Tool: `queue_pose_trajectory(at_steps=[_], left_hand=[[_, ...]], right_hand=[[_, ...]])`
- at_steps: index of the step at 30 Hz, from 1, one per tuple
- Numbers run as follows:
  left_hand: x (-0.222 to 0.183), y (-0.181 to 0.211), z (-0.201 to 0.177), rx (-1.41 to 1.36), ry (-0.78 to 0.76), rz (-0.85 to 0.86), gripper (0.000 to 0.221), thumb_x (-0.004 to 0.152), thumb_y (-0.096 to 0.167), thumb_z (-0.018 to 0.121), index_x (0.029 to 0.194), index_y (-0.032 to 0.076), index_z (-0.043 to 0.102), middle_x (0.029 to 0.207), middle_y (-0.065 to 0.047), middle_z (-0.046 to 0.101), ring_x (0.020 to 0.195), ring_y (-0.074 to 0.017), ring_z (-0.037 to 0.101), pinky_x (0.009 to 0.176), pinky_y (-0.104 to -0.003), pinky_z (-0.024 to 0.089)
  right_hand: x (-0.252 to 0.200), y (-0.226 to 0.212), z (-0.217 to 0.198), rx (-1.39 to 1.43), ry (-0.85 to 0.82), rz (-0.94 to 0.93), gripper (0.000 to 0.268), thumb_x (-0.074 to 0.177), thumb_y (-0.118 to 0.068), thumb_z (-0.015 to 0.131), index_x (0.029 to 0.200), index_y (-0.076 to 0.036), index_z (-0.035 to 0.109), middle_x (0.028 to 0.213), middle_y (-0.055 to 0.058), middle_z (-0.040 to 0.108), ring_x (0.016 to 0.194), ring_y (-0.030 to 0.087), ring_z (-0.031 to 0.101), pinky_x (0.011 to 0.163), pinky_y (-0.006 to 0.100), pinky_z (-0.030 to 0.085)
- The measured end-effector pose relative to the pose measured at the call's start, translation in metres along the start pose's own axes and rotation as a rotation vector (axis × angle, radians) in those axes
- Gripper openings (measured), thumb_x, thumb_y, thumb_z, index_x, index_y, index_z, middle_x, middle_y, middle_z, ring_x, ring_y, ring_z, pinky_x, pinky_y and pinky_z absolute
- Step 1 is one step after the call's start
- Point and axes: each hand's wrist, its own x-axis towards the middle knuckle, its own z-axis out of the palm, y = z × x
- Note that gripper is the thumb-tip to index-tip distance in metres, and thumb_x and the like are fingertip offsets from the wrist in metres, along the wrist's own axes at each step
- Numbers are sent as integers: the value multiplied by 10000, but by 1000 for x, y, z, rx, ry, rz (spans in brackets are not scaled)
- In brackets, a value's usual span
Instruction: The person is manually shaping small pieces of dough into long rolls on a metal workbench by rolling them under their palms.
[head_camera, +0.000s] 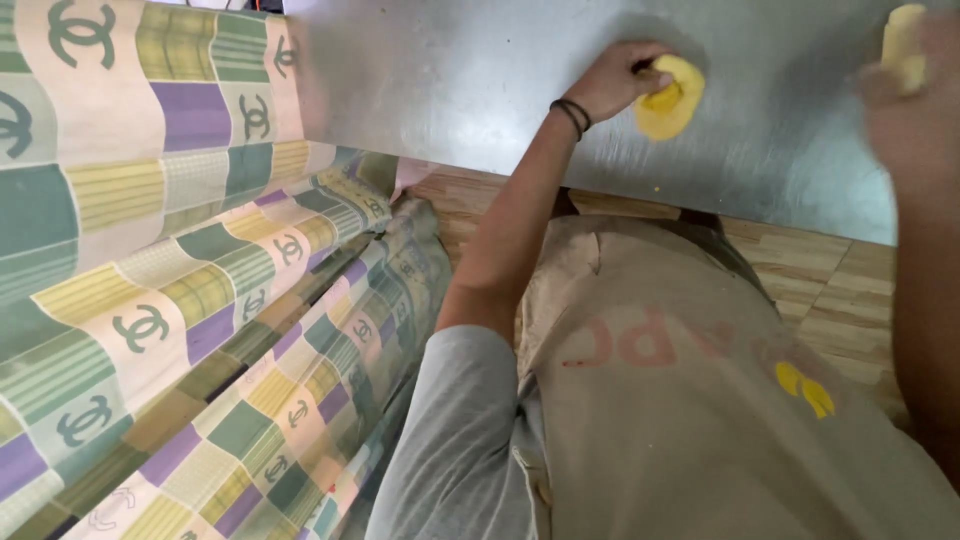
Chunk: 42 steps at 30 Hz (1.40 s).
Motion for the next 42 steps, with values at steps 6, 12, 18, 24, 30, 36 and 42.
queue_pose_trajectory(at_steps=[6, 12, 18, 24, 30, 36, 42], left_hand=[[17, -49, 16, 303, 143, 115, 464, 847, 94, 782, 1294, 151, 673, 1259, -70, 640, 1163, -268, 662, 1002, -379, 521], [13, -68, 36, 62, 389, 274, 420, 911, -22, 689, 1289, 160, 712, 1180, -41, 645, 1110, -209, 669, 1044, -331, 552], [21, -95, 63, 444, 774, 317, 265, 837, 387, 793, 1008, 193, 734, 1213, 19, 577, 1151, -242, 609, 1006, -457, 511], [-7, -68, 48, 1120, 273, -35, 819, 1098, 457, 728, 1713, 278, 218, 1749, -34, -81, 1643, -290, -102, 1335, -648, -23], [-2, -65, 50, 1044, 396, -56, 622, 1062, 643, 570, 1619, 405, 428, 1708, 169, 238, 1623, -235, -40, 1326, -600, 32], [-14, -55, 35, 977, 81, -15, 938, 928, 311, 763, 1704, 271, 237, 1738, -36, -85, 1613, -297, -134, 1253, -715, -38], [-1, -104, 52, 1096, 707, 73, 1247, 822, 787, 688, 1707, 277, -25, 1809, -150, -145, 1709, -345, -34, 1378, -531, 147]], right_hand=[[19, -64, 97, 212, -199, -433, 690, 901, -142, 842, 1489, 32, 527, 1351, 260, 523, 1187, 499, 534, 890, 595, 489], [54, -82, 128, -177, 20, -450, 952, 759, -325, 975, 1548, -56, 516, 1150, 171, 533, 1008, 376, 505, 811, 473, 394], [45, -94, 134, -207, 232, -533, 782, 788, -241, 864, 1470, -10, 558, 1150, 172, 539, 933, 355, 504, 711, 464, 451], [29, -58, 127, -329, 151, -691, 501, 837, -408, 880, 1284, -192, 810, 1119, 38, 664, 982, 319, 545, 810, 430, 399], [44, -68, 143, -199, 55, -437, 658, 793, -285, 960, 1304, -44, 623, 1161, 211, 516, 1009, 416, 487, 794, 506, 415], [29, -59, 134, -396, 122, -517, 496, 767, -530, 926, 1101, -204, 759, 1126, 114, 598, 997, 348, 537, 832, 471, 387], [41, -72, 135, -166, -36, -483, 708, 859, -334, 911, 1423, -4, 637, 1295, 242, 560, 1144, 437, 542, 900, 535, 374]])
